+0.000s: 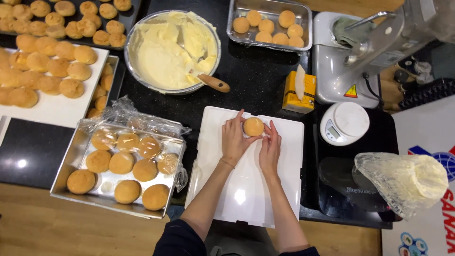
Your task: Arranging small round pastries onto white boards
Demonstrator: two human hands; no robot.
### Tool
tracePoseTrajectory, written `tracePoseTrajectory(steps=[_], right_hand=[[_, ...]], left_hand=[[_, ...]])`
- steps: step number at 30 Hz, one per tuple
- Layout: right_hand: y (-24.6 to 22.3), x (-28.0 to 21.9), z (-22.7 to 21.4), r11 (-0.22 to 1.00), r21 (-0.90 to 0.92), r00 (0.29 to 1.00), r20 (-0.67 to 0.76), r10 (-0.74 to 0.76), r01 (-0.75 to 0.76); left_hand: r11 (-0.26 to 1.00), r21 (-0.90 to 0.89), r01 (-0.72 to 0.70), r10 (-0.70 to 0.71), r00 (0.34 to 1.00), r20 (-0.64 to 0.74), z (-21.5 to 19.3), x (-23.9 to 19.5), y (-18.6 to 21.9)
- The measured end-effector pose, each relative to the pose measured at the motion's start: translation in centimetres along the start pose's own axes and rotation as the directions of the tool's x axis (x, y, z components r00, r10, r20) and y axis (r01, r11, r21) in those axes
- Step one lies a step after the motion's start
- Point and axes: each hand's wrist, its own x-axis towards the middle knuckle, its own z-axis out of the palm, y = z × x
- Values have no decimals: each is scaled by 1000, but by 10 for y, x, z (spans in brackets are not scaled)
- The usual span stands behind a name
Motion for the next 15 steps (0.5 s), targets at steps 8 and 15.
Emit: tracePoseTrajectory(steps=[8,15], right_hand=[[58,15,2,983,150,994,-46,-96,102],[-177,-36,-27,894,-11,824,-384,-417,447]], left_hand=[[996,-52,-68,80,961,266,-102,-60,76],[662,-748,-37,72,997,15,-476,-128,44]])
